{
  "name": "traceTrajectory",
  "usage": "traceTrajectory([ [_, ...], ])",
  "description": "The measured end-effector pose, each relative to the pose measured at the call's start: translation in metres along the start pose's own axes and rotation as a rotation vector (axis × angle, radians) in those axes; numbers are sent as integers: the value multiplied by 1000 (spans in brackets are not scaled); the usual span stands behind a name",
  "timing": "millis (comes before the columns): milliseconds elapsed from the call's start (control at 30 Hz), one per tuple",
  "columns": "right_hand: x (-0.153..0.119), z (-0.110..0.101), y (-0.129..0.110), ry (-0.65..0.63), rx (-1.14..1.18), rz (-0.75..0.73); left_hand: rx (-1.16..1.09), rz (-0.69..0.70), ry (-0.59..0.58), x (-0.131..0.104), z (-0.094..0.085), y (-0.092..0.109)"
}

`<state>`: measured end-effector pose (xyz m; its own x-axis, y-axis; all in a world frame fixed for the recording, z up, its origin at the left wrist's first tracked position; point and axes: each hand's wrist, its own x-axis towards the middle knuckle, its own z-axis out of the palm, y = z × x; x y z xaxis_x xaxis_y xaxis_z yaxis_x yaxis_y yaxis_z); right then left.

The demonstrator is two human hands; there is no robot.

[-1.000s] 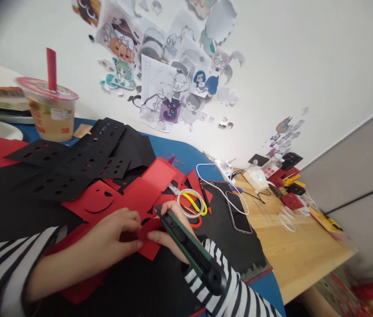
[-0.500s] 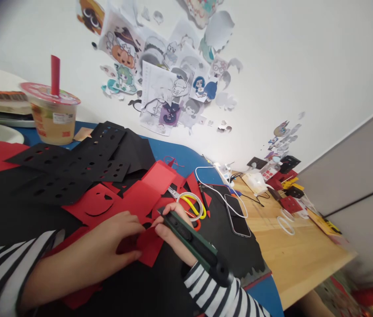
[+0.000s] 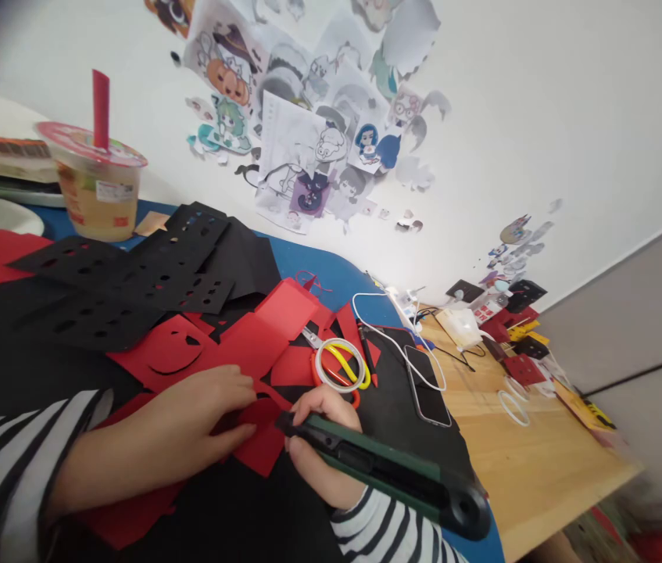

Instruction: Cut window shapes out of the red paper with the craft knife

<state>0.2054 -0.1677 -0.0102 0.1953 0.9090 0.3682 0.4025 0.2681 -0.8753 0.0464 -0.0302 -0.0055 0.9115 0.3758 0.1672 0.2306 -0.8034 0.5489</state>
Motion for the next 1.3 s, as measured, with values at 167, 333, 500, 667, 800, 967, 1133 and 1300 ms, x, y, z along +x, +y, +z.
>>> traceTrajectory([
  [167, 5, 6, 0, -105, -211, -14, 19, 59, -12, 1, 1, -1],
  [333, 11, 5, -1, -174, -421, -129, 2, 105, 5, 2, 3, -1],
  [500, 12, 5, -1, -204, -509, -200, -10, 92, 2, 2, 1, -1],
  [667, 10, 4, 2, -228, -503, -198, -1, 72, -6, 5, 0, -4],
  [800, 12, 4, 1, -238, -493, -239, -2, 82, 11, 4, 0, -5],
  [967, 14, 6, 3, -250, -443, -313, -2, 109, 22, 3, 1, -4],
  [1133, 11, 10, 8, -258, -414, -388, 15, 119, 29, 4, 3, -5],
  [1300, 8, 12, 5, -187, -411, -362, 16, 137, 37, 4, 3, -6],
])
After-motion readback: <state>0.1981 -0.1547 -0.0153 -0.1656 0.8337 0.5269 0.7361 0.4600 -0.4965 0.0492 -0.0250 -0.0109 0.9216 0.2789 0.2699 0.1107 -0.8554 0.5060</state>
